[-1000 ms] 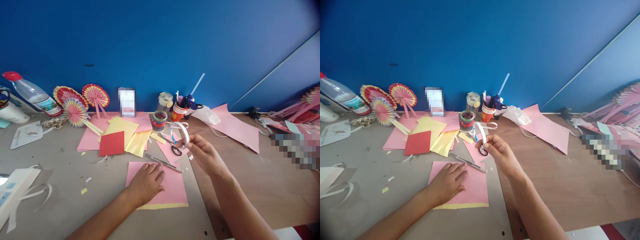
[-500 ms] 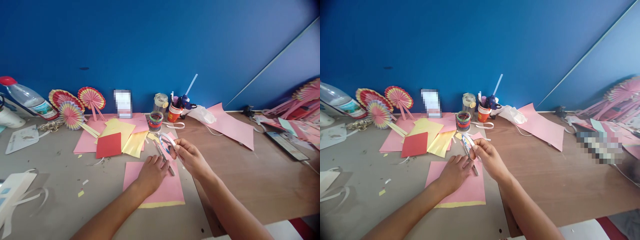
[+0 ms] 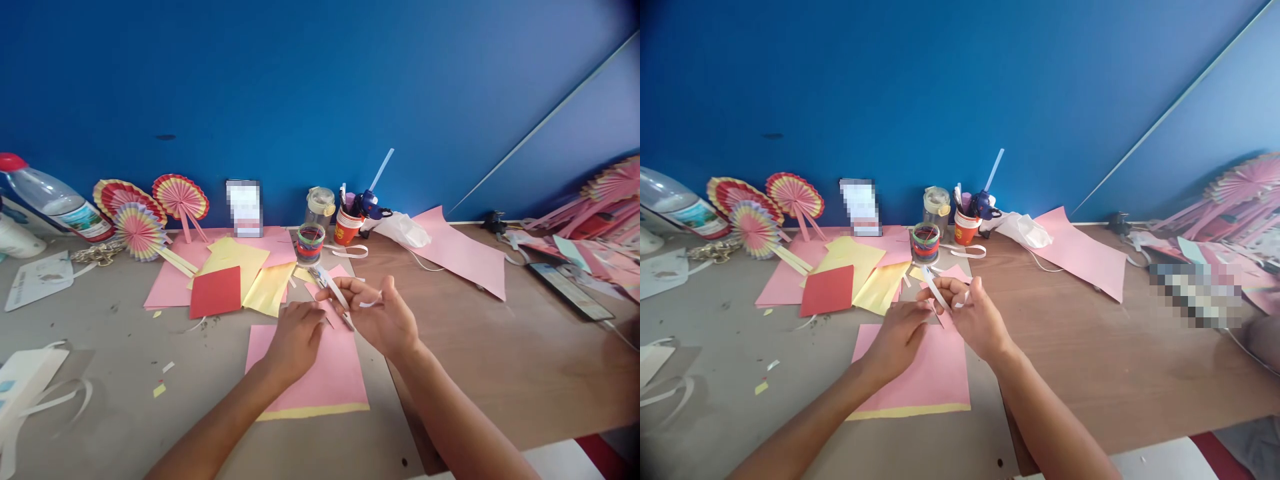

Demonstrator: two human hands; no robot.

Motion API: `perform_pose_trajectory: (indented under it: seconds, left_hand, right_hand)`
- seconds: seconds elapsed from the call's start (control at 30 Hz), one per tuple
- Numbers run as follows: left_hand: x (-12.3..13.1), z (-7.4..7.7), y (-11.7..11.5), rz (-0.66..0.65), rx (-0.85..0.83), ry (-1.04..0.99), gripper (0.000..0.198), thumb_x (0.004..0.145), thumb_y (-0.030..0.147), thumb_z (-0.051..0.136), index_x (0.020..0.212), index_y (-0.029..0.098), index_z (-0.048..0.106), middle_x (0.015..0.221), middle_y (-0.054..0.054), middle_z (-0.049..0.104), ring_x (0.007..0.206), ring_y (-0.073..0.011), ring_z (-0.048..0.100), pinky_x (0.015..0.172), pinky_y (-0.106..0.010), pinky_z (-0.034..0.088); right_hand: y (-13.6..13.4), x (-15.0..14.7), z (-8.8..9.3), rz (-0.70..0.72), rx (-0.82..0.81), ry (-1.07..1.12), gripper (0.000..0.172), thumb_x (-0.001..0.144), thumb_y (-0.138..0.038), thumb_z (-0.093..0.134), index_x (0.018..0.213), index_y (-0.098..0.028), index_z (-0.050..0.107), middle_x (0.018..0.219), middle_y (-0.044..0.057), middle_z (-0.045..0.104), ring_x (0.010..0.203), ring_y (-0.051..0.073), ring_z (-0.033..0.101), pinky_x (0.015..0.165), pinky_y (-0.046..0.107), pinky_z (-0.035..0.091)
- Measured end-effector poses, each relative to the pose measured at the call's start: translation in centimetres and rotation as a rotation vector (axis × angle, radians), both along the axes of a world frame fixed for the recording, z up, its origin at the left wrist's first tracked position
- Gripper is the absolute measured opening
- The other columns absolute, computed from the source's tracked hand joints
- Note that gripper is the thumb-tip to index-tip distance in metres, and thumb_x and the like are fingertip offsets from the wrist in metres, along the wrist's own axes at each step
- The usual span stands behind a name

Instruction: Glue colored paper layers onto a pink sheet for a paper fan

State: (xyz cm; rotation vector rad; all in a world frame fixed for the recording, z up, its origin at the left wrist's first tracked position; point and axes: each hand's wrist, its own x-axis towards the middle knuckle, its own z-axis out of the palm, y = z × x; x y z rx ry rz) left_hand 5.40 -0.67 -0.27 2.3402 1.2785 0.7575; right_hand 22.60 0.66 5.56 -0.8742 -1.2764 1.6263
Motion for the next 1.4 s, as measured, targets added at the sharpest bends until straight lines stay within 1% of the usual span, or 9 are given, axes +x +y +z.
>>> perform_pose_trajectory:
  seconds: [0.27,0.43,0.57,0.73,0.9,1.13,1.27,1.33,1.4]
  left_hand:
    - [-3.6,1.0,-1.7,0.157,-0.155,-0.556,0.016,0.092,0.027,0.047,0.101,0.021,0.059,0.097,-0.006,0.063,0.087,-0.0161,0.059,0.079,-0.030,0.048]
    - [-3.4,0.4,-1.8,0.248,-0.382,-0.819,0.024,0.087,0.039,0.057,0.103,0.020,0.057,0.094,-0.004,0.061,0.082,-0.0153,0.058,0.078,-0.030,0.047]
    - [-3.7,0.5,-1.3,0.178,-0.673,-1.121,0.038,0.086,0.052,0.055,0.100,0.017,0.059,0.088,-0.005,0.062,0.075,-0.0134,0.056,0.074,-0.029,0.046]
    - [-4.2,0.6,-0.8,0.167,-0.867,-1.227,0.031,0.074,0.043,0.072,0.086,0.016,0.062,0.077,-0.001,0.059,0.062,-0.0084,0.046,0.059,-0.022,0.039]
    - [-3.8,0.5,-1.2,0.145,-0.741,-1.076,0.025,0.073,0.038,0.074,0.078,0.018,0.061,0.077,0.000,0.059,0.069,-0.0106,0.050,0.066,-0.024,0.042]
    - [-3.3,-0.8,-1.8,0.081,-0.508,-0.812,0.017,0.083,0.036,0.062,0.087,0.019,0.063,0.086,-0.003,0.062,0.086,-0.0175,0.057,0.079,-0.031,0.046]
    - [-3.3,-1.2,-2.0,0.057,-0.318,-0.632,0.013,0.087,0.031,0.056,0.089,0.020,0.064,0.088,-0.004,0.064,0.085,-0.0176,0.059,0.078,-0.031,0.047]
    - [-3.3,-1.3,-2.0,0.061,-0.279,-0.635,0.013,0.087,0.031,0.056,0.092,0.021,0.065,0.091,-0.005,0.066,0.089,-0.0185,0.060,0.081,-0.032,0.048]
    - [-3.3,-1.5,-1.9,0.080,-0.290,-0.672,0.015,0.087,0.032,0.057,0.094,0.022,0.065,0.093,-0.005,0.066,0.092,-0.0192,0.061,0.084,-0.033,0.048]
  right_hand:
    - [0.1,-1.6,-1.4,0.164,0.091,-0.119,0.086,0.076,-0.086,0.013,0.105,-0.019,0.059,0.107,0.013,0.062,0.083,0.022,0.051,0.073,0.036,0.043]
    - [-0.6,-2.4,-2.6,0.047,0.215,-0.267,0.038,0.086,-0.058,0.049,0.091,-0.021,0.057,0.083,0.005,0.062,0.072,0.017,0.051,0.065,0.031,0.042]
    - [-1.0,-3.0,-4.1,-0.070,0.662,-0.513,0.008,0.088,-0.027,0.052,0.081,-0.021,0.053,0.073,0.002,0.058,0.068,0.016,0.051,0.070,0.034,0.041]
    - [-0.7,-3.2,-5.0,0.078,1.040,-0.710,0.014,0.085,-0.015,0.046,0.090,-0.023,0.057,0.087,0.006,0.066,0.090,0.023,0.055,0.085,0.044,0.041]
    - [-0.9,-2.9,-4.8,-0.010,0.856,-0.514,0.019,0.087,-0.027,0.050,0.103,-0.022,0.059,0.108,0.011,0.062,0.102,0.025,0.056,0.089,0.044,0.045]
    - [-1.3,-3.3,-4.7,-0.187,0.513,-0.233,0.015,0.091,-0.031,0.052,0.098,-0.022,0.061,0.087,0.005,0.063,0.084,0.019,0.059,0.077,0.035,0.048]
    - [-0.9,-3.0,-5.3,-0.445,0.490,-0.212,0.016,0.091,-0.028,0.050,0.078,-0.022,0.057,0.074,0.002,0.057,0.071,0.016,0.054,0.068,0.031,0.045]
    - [-0.5,-2.7,-5.6,-0.602,0.505,-0.272,0.008,0.088,-0.028,0.052,0.086,-0.023,0.058,0.082,0.003,0.056,0.077,0.018,0.053,0.073,0.033,0.045]
    - [0.0,-2.3,-5.9,-0.646,0.501,-0.307,0.018,0.085,-0.028,0.055,0.103,-0.024,0.057,0.100,0.006,0.056,0.092,0.020,0.053,0.083,0.036,0.044]
